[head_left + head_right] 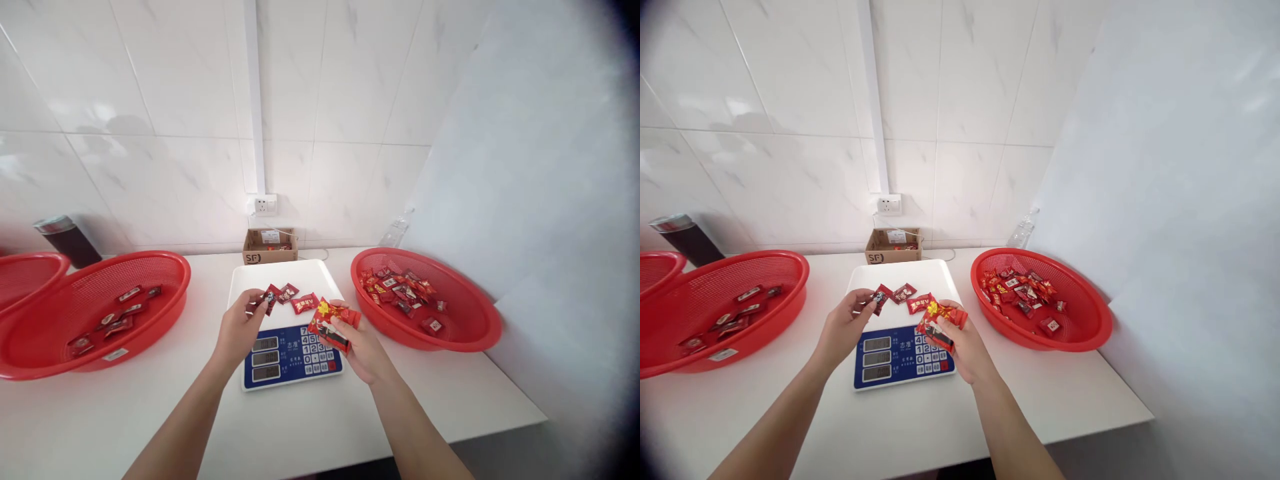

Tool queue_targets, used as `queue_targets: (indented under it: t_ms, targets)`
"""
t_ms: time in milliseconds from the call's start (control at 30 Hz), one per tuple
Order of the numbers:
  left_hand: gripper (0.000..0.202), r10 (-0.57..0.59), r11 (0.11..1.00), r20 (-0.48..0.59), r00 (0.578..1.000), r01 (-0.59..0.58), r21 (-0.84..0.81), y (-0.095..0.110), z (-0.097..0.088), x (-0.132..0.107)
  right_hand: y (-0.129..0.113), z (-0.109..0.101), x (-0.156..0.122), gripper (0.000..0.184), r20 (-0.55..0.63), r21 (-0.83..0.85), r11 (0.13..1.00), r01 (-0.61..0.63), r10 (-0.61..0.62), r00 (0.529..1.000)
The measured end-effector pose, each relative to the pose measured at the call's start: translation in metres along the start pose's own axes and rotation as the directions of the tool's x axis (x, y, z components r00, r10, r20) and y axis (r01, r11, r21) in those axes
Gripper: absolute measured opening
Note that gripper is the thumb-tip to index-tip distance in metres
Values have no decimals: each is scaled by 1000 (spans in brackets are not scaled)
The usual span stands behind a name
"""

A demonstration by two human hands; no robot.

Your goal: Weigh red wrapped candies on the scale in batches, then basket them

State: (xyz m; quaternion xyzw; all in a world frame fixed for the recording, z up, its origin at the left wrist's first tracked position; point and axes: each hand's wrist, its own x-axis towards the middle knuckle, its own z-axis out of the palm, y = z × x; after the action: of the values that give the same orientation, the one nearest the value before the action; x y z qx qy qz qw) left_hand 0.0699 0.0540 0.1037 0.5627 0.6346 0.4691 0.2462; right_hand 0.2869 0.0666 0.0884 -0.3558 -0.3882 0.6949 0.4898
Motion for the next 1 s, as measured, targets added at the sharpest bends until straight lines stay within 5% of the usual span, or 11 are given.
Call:
queue_targets:
  t_ms: [133, 267, 367, 467, 633, 767, 867, 1000]
  targets:
    - [25, 72, 915, 51, 996, -86, 395, -18, -7, 17, 4, -11, -6, 42, -51, 17, 1000, -3, 4, 999]
    - [27, 278, 850, 6, 961, -249, 465, -20, 1, 14, 5, -15, -8, 43, -142, -11, 1000, 17, -19, 990]
    - [32, 239, 932, 33, 970, -239, 274, -5, 11, -5, 6, -11, -9, 37, -103, -60, 998, 20, -26, 994]
    - [43, 81, 997, 248, 965, -77, -27, 11, 23, -28, 8, -4, -11, 37, 26, -128, 992, 16, -13, 1000]
    - [40, -66, 896, 320, 945, 198, -398, 10, 33, -45, 12, 5, -13, 35, 134, -310, 951, 11, 33, 990]
    - [39, -132, 819, 341, 931, 296, -492, -4, 26, -45, 14, 8, -10, 40, 152, -401, 915, 45, 18, 988]
    - [43, -165, 865, 184, 969, 231, -445, -8, 16, -46, 13, 12, 2, 48, 95, -443, 891, 97, -61, 994]
    - [37, -27, 951, -121, 992, -12, -310, 4, -8, -49, 8, 17, 28, 53, 37, -501, 844, 191, -200, 979]
